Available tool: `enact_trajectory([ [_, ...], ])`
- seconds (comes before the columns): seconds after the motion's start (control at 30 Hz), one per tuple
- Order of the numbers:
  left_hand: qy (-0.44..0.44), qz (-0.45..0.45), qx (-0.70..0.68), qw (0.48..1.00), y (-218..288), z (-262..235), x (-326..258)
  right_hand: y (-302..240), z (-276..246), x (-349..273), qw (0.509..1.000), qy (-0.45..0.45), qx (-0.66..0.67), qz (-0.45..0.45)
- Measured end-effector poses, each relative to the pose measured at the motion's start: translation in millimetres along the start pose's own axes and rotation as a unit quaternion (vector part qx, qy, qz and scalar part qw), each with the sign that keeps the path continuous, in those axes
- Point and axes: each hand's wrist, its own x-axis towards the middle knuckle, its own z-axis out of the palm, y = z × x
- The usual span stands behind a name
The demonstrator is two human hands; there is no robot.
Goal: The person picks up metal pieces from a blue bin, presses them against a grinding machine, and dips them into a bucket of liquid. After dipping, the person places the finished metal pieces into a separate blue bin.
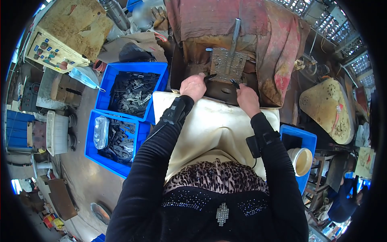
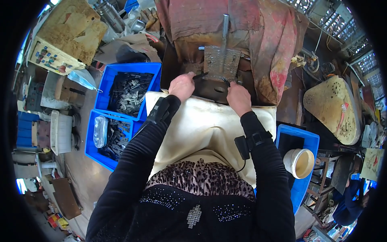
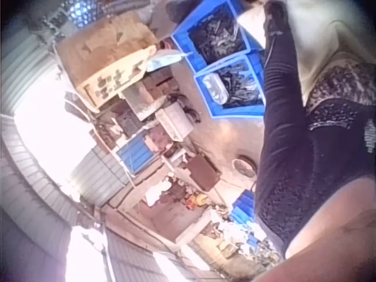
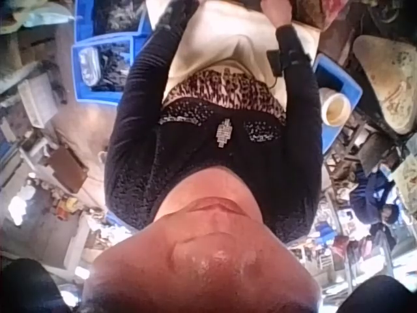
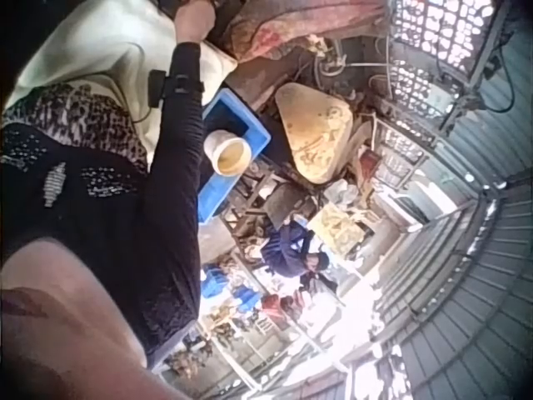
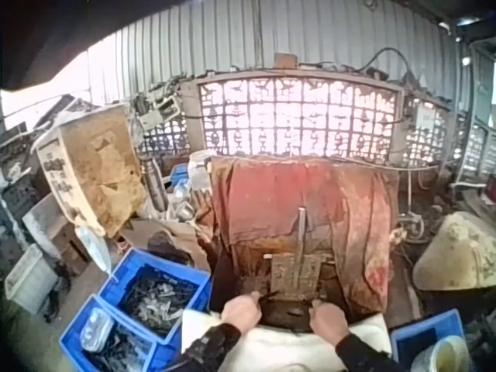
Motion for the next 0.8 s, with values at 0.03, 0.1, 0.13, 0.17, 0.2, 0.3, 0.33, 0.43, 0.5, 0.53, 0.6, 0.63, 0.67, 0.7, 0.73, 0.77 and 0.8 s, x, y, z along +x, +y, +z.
enact_trajectory([
  [0.03,0.006,0.002,0.000,1.000,-1,1,0,0,0,0,1.000,0.000,0.000,-0.001],
  [0.1,0.019,0.006,0.001,1.000,-2,2,0,-1,0,0,1.000,-0.001,0.000,-0.003],
  [0.13,0.018,0.007,0.001,1.000,-2,2,0,0,0,0,1.000,0.001,-0.001,-0.003],
  [0.17,0.017,0.006,0.000,1.000,-1,1,0,0,0,0,1.000,0.002,-0.002,-0.003],
  [0.2,0.017,0.004,-0.001,1.000,0,1,0,1,1,0,1.000,0.004,-0.003,-0.003],
  [0.3,0.009,-0.001,-0.002,1.000,2,-2,-1,4,5,1,1.000,0.025,0.010,-0.010],
  [0.33,0.003,-0.005,-0.002,1.000,4,-3,-1,4,6,1,0.999,0.035,0.017,-0.013],
  [0.43,0.001,-0.006,-0.002,1.000,2,-2,-1,5,7,1,0.999,0.034,0.022,-0.010],
  [0.5,0.009,0.002,-0.001,1.000,1,-2,-1,5,8,2,0.999,0.035,0.025,-0.009],
  [0.53,0.009,0.002,-0.001,1.000,1,-2,-1,9,10,4,0.999,0.029,0.044,-0.001],
  [0.6,0.009,0.002,-0.001,1.000,1,-1,-1,16,13,11,0.996,0.019,0.081,0.016],
  [0.63,0.009,0.002,-0.001,1.000,1,-1,0,22,10,18,0.996,0.019,0.082,0.016],
  [0.67,0.009,0.003,-0.001,1.000,2,-2,0,29,4,28,0.990,0.073,0.119,0.004],
  [0.7,0.008,0.009,0.000,1.000,4,-3,2,32,-1,40,0.980,0.127,0.156,-0.008],
  [0.73,0.006,0.011,0.002,1.000,3,-3,0,22,-17,50,0.969,0.161,0.182,-0.037],
  [0.77,0.004,0.013,0.004,1.000,2,-4,-2,15,-38,62,0.956,0.194,0.208,-0.065],
  [0.8,0.003,0.011,0.005,1.000,-1,-3,-3,-1,-59,71,0.949,0.201,0.234,-0.064],
])
